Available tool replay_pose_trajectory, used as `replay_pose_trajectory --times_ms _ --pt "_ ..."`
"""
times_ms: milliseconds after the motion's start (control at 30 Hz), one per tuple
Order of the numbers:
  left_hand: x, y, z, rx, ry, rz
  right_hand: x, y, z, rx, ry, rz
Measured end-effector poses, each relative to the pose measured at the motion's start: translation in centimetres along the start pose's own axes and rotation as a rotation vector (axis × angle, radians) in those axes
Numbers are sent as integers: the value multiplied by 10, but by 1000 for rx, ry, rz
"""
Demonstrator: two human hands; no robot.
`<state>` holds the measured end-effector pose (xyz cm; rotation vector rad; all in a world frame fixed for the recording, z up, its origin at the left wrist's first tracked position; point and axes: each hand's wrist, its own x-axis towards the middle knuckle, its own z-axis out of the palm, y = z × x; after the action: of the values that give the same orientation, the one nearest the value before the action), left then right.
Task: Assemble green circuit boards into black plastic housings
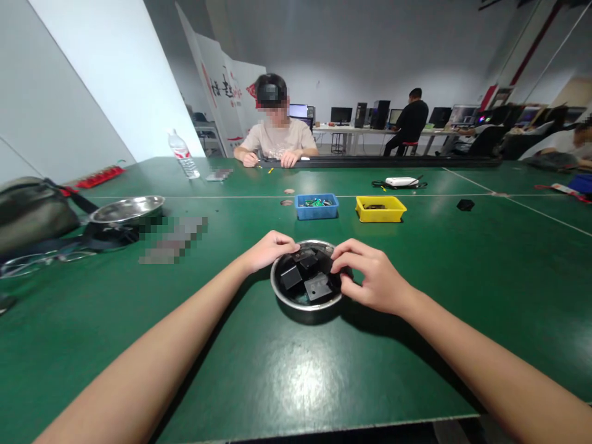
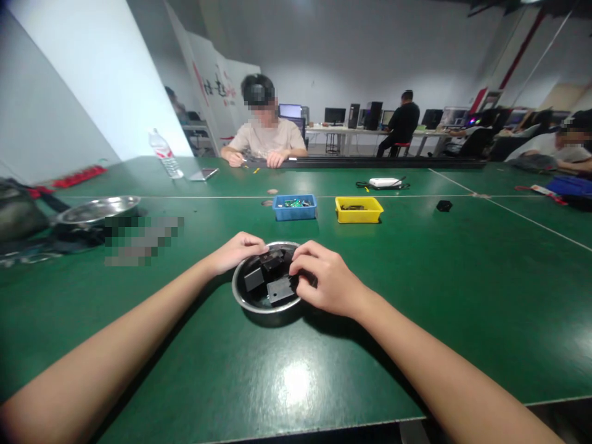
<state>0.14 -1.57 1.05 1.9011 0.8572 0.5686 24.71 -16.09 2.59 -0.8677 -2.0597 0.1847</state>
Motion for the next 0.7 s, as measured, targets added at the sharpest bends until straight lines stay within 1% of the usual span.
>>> replay_pose_trajectory --times_ms 67,100,133,167,233,333,400,467,567,700 --pt "-1 -4 -8 -20 45 -38 1 4 1 67 144 150" --pt "-1 -7 -13 -35 91 -72 1 7 1 114 217 244" --pt "-2 -9 -19 -50 156 -116 1 11 1 163 283 339" --pt "-2 -12 -26 -63 247 -175 2 16 1 201 338 427" --pt "-4 -18 -39 -63 350 -219 1 28 2 247 405 560" --pt "-5 -26 -56 -73 533 -261 -2 46 8 267 397 663" --pt "-5 -31 -64 -91 659 -286 -5 53 14 254 375 690" --pt "-4 -35 -67 -118 752 -311 -8 56 19 245 341 703" --pt "-1 -37 -67 -176 818 -316 -9 54 24 243 293 702" --pt "2 -39 -65 -236 828 -292 -9 51 24 255 259 712"
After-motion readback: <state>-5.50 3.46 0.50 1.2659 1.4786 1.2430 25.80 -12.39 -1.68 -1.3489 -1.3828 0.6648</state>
